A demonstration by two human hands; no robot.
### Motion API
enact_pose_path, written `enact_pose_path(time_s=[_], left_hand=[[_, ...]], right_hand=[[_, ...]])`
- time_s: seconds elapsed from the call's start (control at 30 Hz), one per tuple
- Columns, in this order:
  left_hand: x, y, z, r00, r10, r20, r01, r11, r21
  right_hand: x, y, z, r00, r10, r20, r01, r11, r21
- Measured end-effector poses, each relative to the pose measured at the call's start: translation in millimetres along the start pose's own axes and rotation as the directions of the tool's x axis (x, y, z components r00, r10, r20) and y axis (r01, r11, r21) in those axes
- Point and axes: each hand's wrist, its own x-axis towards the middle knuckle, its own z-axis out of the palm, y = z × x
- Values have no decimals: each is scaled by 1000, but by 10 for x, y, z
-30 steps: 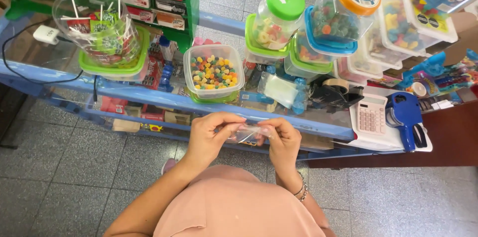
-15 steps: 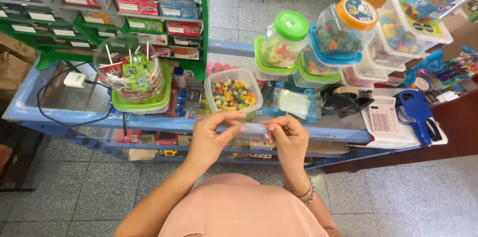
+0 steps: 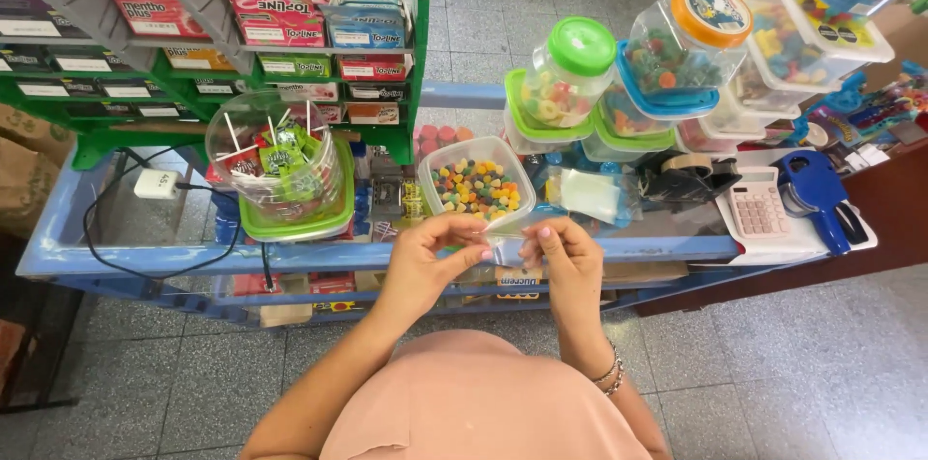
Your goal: The person is selecting small candies from a bulk container and placing them into a small plastic bag for individual sale.
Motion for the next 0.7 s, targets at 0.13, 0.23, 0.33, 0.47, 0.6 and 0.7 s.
enact_pose_path(time_s=[0.13, 0.23, 0.33, 0.47, 0.6, 0.7], left_hand=[[43, -32, 15, 997, -28, 68, 33, 997, -70], [73, -10, 33, 990, -45, 135, 69, 981, -179], [88, 11, 56, 992, -52, 113, 65, 991, -117], [112, 38, 65, 989, -76, 123, 89, 991, -100], [138, -18, 39, 993, -53, 108, 50, 998, 26], [150, 0, 31, 990, -49, 131, 27, 986, 167]], right_hand=[[7, 92, -21, 999, 19, -43, -19, 1000, -3], [22, 188, -49, 998, 43, -55, -39, 998, 57], [32, 233, -65, 996, 52, -66, -49, 997, 51], [-1, 52, 22, 995, 15, -103, -13, 1000, 18], [2, 271, -45, 732, -675, -96, 560, 675, -481], [-94, 278, -68, 423, -874, 238, 790, 228, -569]])
